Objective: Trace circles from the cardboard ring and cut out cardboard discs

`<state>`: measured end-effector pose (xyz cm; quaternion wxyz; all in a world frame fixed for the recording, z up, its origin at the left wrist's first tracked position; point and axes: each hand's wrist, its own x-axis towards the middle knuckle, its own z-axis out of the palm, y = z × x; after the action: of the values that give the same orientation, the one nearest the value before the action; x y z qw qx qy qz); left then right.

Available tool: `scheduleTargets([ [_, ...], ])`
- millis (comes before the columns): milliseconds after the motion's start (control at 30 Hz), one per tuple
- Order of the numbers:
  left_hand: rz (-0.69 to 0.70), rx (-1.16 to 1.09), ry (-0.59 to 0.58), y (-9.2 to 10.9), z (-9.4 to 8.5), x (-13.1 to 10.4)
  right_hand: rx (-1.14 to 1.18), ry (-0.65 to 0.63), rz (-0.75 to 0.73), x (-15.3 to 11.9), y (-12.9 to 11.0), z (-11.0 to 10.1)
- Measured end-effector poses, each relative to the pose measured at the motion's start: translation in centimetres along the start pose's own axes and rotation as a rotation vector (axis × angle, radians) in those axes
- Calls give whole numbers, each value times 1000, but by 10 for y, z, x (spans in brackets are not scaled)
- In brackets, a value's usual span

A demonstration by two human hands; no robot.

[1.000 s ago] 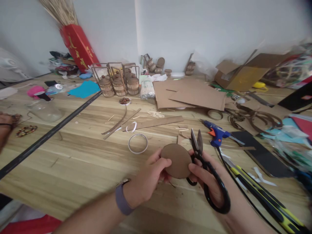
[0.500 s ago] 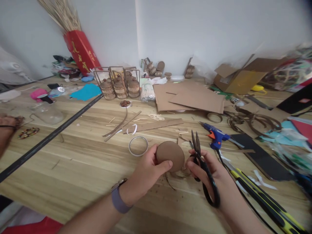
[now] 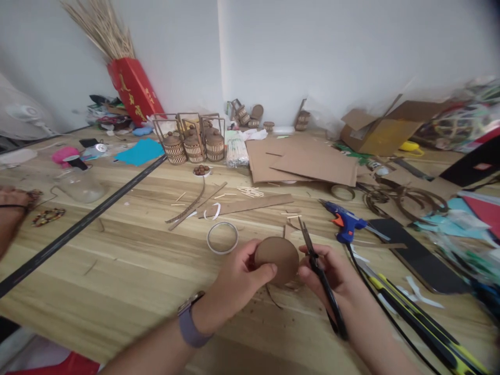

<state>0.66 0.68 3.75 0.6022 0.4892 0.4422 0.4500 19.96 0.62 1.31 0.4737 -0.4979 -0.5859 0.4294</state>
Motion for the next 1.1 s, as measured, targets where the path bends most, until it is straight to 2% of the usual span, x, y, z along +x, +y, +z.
scheduleTargets([
  [100, 1, 39, -40, 1, 0, -2, -69, -47, -16, -1, -1, -1],
  [267, -40, 90, -78, -3, 0, -6, 34, -21, 40, -7, -12, 2],
  [467, -163, -198, -77, -3, 7, -7, 84, -29, 138, -22, -19, 14],
  [567, -214, -255, -77, 0, 9, -8, 9, -51, 82, -23, -14, 13],
  [667, -211, -260, -9, 3, 9, -8, -130, -100, -6, -18, -9, 4],
  [800, -153, -223, 68, 5, 3, -9, -313, -138, -94, -11, -21, -3],
  [933, -79, -200, 39, 6, -1, -10, -428, -146, -79, -12, -36, -2],
  [1100, -70, -168, 35, 6, -2, -12, -503, -258, -209, -12, -36, -7],
])
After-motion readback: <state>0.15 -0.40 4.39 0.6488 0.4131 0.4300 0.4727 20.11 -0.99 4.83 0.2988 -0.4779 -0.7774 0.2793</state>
